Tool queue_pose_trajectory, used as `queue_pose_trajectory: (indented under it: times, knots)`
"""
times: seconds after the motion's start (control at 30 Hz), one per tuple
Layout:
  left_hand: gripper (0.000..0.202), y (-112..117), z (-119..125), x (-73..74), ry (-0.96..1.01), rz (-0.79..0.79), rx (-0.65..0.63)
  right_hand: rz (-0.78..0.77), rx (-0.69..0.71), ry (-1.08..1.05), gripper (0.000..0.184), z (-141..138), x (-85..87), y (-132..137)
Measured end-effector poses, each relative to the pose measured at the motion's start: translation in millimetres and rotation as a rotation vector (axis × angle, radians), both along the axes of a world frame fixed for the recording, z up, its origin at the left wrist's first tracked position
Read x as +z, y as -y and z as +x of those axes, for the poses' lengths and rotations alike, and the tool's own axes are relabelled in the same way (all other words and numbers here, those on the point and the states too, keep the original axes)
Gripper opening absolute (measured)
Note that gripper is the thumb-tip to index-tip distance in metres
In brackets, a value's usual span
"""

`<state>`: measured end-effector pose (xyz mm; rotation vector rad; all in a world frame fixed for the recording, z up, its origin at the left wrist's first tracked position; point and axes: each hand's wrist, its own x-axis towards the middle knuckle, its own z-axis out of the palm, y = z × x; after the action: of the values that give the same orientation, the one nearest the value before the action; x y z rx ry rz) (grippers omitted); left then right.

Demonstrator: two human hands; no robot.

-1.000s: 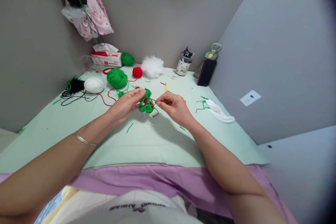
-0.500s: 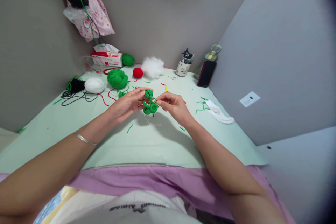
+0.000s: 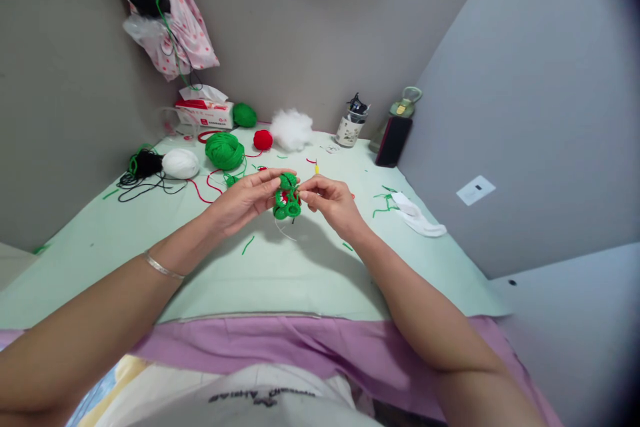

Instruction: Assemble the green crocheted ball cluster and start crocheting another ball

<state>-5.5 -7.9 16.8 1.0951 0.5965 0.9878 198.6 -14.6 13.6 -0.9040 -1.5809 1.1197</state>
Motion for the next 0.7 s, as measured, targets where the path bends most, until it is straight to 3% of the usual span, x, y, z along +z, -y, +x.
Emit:
queue_pose_trajectory:
  times: [0.47, 0.7]
  knots:
    - [0.026, -1.2, 0.9, -7.3, -0.023, 0.091, 0.019, 0.039, -0.007, 0.001, 0.029, 0.1, 5.0, 2.3]
    - [0.033, -0.9, -0.1, -7.8, -0.057, 0.063, 0.041, -0.024, -0.013, 0.021, 0.025, 1.7, -0.2, -2.4]
